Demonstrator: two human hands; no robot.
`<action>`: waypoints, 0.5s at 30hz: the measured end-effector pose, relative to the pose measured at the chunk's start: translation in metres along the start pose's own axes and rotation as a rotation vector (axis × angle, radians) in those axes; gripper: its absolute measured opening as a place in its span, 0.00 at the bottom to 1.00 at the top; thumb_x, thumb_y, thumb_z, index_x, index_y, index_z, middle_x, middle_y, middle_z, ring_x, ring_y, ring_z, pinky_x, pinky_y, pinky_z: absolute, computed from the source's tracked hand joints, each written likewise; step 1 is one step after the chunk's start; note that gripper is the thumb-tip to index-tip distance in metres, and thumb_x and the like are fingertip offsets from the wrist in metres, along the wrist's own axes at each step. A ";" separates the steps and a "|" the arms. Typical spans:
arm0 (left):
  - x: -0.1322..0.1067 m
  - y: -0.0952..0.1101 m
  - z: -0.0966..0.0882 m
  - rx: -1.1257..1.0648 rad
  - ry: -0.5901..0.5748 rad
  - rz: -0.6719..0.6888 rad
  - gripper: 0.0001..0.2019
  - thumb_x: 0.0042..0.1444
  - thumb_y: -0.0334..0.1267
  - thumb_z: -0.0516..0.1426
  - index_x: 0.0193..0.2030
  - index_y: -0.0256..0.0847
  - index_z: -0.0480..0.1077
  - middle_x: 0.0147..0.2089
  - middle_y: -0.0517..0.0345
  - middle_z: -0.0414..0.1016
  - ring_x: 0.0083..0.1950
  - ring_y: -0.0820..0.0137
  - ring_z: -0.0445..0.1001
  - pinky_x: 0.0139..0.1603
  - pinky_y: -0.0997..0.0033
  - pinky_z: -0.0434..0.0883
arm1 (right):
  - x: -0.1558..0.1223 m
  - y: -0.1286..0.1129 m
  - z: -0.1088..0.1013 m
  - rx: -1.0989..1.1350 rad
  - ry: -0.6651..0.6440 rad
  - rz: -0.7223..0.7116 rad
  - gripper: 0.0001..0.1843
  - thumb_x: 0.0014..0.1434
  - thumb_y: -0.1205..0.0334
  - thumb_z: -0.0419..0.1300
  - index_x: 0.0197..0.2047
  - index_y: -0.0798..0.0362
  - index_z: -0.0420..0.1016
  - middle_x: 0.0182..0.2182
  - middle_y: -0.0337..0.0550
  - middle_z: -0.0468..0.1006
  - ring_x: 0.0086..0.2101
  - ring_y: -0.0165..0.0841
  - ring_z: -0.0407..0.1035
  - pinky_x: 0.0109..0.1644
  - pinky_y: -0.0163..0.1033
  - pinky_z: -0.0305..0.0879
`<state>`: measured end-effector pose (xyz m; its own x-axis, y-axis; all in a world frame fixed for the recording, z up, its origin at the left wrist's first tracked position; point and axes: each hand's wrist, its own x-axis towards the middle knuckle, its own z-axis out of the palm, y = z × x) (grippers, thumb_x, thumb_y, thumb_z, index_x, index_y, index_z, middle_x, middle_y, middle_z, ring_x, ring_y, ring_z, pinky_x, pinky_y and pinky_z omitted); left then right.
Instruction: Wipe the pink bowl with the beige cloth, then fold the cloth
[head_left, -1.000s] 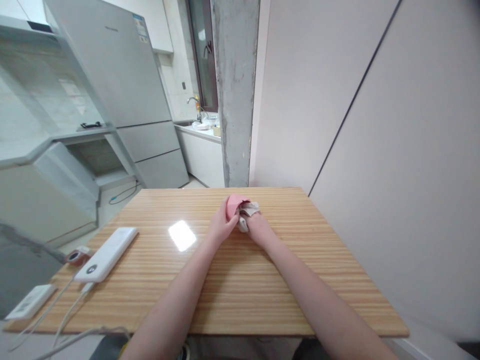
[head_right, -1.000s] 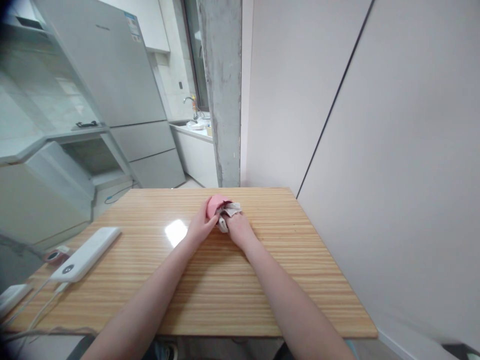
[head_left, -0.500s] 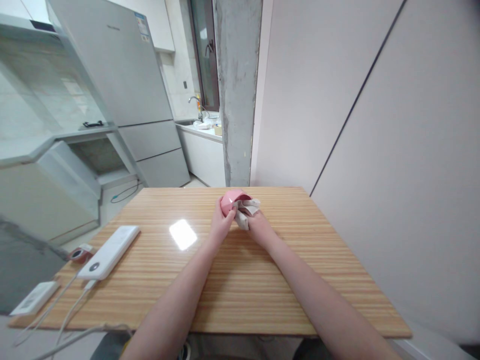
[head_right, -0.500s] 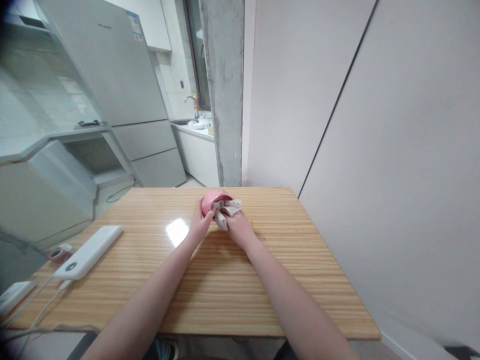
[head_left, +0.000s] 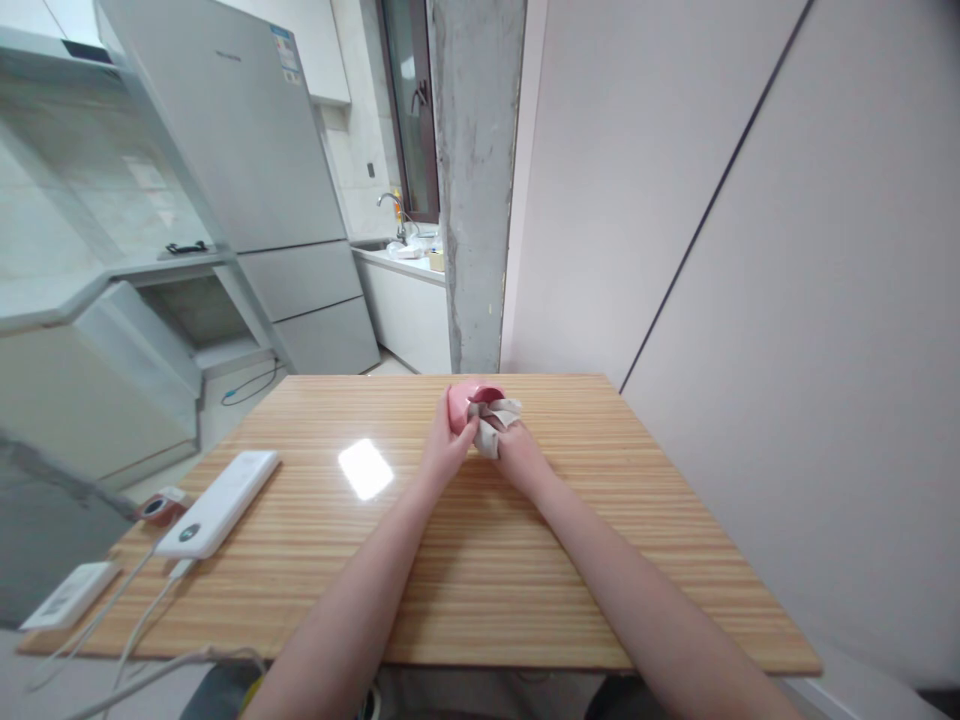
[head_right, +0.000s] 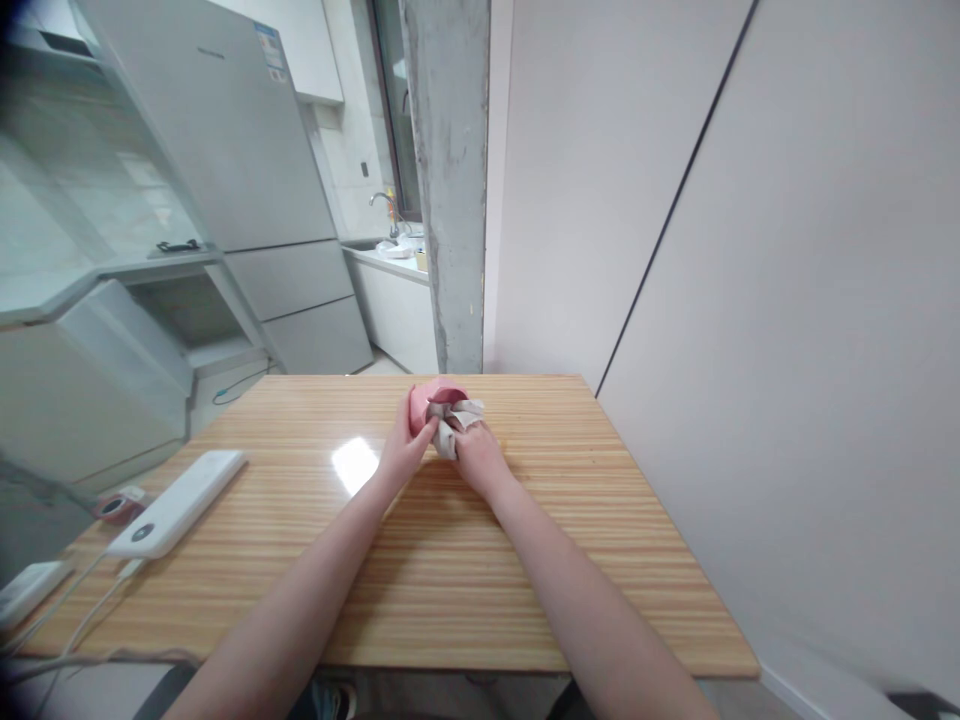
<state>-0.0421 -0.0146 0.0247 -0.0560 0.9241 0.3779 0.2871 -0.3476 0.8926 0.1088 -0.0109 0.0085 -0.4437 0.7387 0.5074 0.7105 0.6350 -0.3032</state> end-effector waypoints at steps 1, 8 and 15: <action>0.002 0.001 -0.005 0.042 -0.030 0.019 0.37 0.52 0.46 0.59 0.67 0.41 0.51 0.62 0.46 0.65 0.62 0.56 0.64 0.63 0.56 0.61 | 0.001 0.000 -0.001 -0.002 -0.006 -0.012 0.21 0.58 0.71 0.52 0.54 0.55 0.69 0.51 0.51 0.74 0.51 0.40 0.65 0.56 0.45 0.61; -0.002 0.001 0.007 -0.104 0.023 0.021 0.42 0.50 0.46 0.61 0.68 0.40 0.45 0.62 0.44 0.63 0.60 0.60 0.67 0.61 0.60 0.64 | 0.000 -0.003 0.001 -0.046 0.036 0.025 0.20 0.60 0.71 0.50 0.54 0.57 0.70 0.50 0.53 0.74 0.53 0.42 0.62 0.58 0.48 0.58; -0.001 0.005 0.001 0.034 0.035 0.042 0.33 0.54 0.42 0.57 0.65 0.39 0.51 0.59 0.45 0.66 0.58 0.61 0.68 0.59 0.60 0.65 | 0.001 -0.003 0.002 -0.032 0.041 -0.017 0.21 0.57 0.73 0.53 0.54 0.58 0.69 0.49 0.53 0.74 0.50 0.41 0.65 0.56 0.46 0.61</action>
<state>-0.0394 -0.0168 0.0283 -0.0767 0.9023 0.4242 0.3224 -0.3801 0.8669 0.1056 -0.0119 0.0082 -0.4337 0.7178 0.5447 0.7207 0.6392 -0.2685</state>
